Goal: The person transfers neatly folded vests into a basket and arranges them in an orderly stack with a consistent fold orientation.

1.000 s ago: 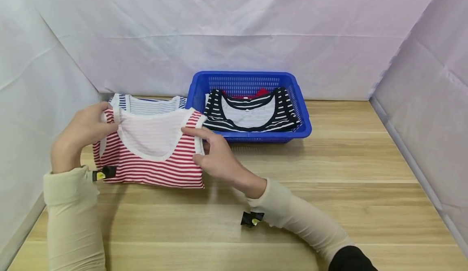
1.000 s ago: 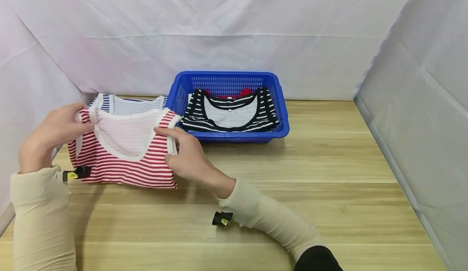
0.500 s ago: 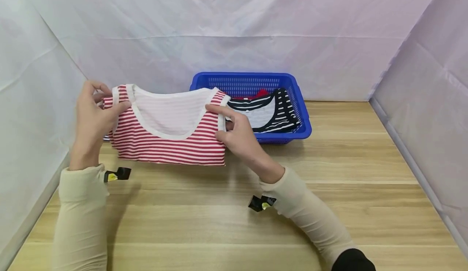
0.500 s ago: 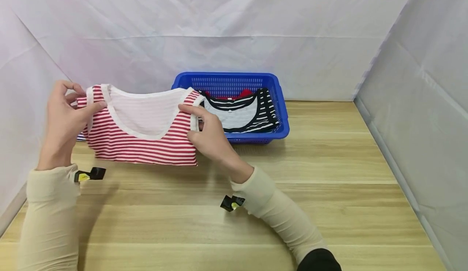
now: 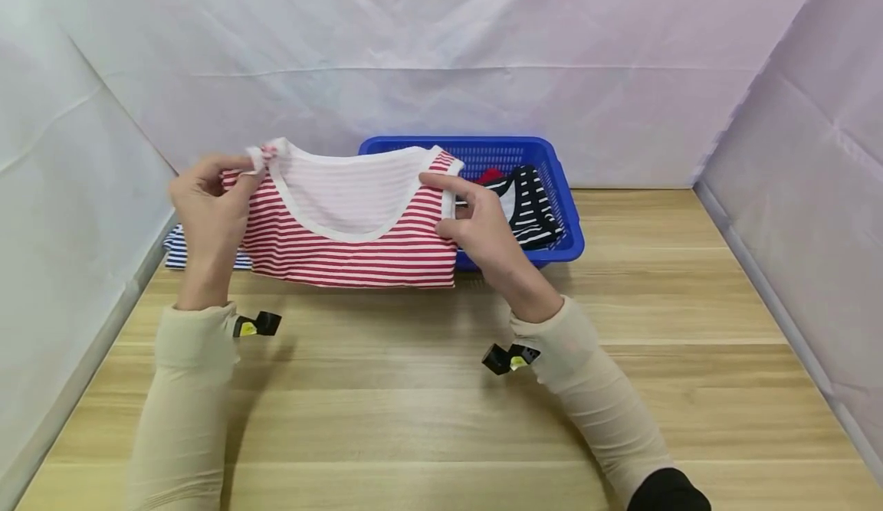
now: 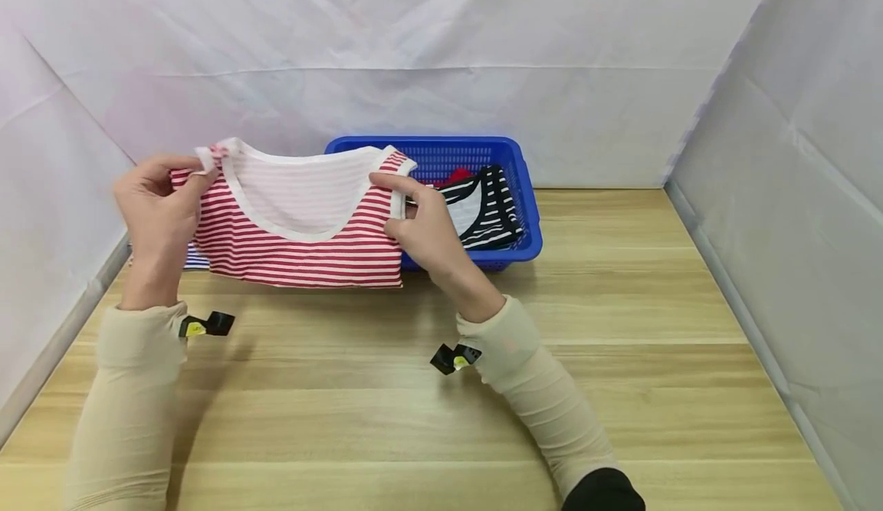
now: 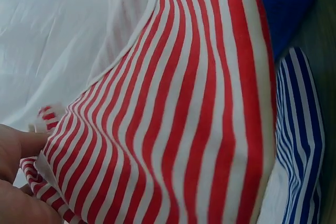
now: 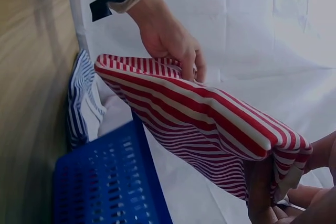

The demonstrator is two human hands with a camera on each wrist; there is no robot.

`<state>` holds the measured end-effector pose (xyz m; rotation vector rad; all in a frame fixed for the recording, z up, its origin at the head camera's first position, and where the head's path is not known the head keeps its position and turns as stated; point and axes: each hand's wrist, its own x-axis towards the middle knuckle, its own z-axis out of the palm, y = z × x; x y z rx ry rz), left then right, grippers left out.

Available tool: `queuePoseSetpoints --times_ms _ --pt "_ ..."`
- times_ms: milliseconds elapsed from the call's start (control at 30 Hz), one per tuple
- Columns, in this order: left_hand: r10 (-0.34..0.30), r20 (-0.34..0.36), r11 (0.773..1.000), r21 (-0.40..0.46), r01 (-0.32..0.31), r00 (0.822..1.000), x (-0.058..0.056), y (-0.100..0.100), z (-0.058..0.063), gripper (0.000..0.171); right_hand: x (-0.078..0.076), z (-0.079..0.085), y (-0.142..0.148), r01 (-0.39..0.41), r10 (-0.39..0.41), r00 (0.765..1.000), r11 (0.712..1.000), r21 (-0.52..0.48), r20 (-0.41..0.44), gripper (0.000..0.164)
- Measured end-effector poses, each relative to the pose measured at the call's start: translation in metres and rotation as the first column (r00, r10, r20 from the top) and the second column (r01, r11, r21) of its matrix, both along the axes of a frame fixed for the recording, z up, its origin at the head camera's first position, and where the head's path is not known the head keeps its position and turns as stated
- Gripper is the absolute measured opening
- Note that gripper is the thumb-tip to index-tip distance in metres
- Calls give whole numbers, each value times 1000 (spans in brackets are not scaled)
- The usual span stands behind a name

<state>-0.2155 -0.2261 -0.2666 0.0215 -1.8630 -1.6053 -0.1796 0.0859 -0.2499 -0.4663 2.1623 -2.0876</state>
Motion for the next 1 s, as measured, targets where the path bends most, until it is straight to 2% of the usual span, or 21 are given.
queuePoseSetpoints --times_ms 67,133,267,367,567,733,833,1000 --pt "-6 3 1000 0 6 1000 -1 7 4 9 -3 2 5 1 -1 1000 1000 -18 14 62" --pt "-7 37 1000 20 6 999 -4 11 6 10 -6 4 9 1 0 999 999 -34 34 60" --pt "-77 116 989 134 61 990 -15 9 -1 15 -11 6 18 13 -13 1000 1000 -21 28 59" --pt "-124 161 981 167 97 979 -21 10 -5 19 -15 7 27 18 -18 999 1000 -15 29 58" --pt "-248 166 953 218 209 955 -28 23 -6 31 -23 8 42 26 -25 999 999 -20 26 57" --pt "-286 181 950 184 253 941 -32 30 -5 42 -31 8 54 19 -19 1000 1000 4 23 57" --pt "-303 220 949 159 273 927 -33 33 -4 48 -38 7 61 18 -18 1000 1000 -4 21 57" --pt "-289 280 957 62 283 915 -38 40 -7 56 -46 3 73 33 -32 999 999 -6 37 56"
